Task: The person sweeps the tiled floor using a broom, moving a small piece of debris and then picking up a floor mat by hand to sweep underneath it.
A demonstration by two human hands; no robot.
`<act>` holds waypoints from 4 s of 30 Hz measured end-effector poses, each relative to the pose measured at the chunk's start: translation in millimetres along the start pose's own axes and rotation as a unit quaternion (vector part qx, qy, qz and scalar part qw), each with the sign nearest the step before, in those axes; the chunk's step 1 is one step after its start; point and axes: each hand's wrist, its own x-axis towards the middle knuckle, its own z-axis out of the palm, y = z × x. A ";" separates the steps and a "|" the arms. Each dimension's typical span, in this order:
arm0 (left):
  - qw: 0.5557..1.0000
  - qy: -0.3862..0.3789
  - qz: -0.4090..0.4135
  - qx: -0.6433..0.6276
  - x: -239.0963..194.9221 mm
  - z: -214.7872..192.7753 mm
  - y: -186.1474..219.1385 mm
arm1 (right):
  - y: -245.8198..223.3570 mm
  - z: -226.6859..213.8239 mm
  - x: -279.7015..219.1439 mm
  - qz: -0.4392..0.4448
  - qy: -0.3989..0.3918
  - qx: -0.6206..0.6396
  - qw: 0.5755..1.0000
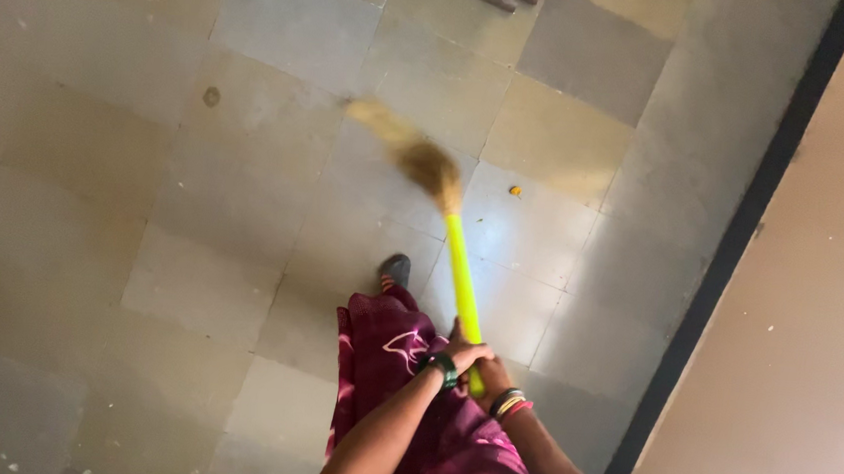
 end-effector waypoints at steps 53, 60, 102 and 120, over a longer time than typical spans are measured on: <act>0.927 -0.311 -0.199 0.066 -114.9 49.1 -116.5 | 148.4 -49.9 -115.9 0.052 0.099 0.135 0.985; 0.958 -0.255 -0.073 0.104 -36.5 138.2 -89.5 | 91.4 -126.2 -77.3 -0.125 0.148 0.115 0.974; 0.885 -0.397 -0.173 0.172 -187.6 106.0 -225.7 | 303.7 -73.3 -177.4 -0.118 0.285 0.300 0.903; 0.936 -0.244 0.088 0.237 36.8 92.6 19.2 | 5.9 -51.5 21.8 -0.247 0.072 0.415 0.873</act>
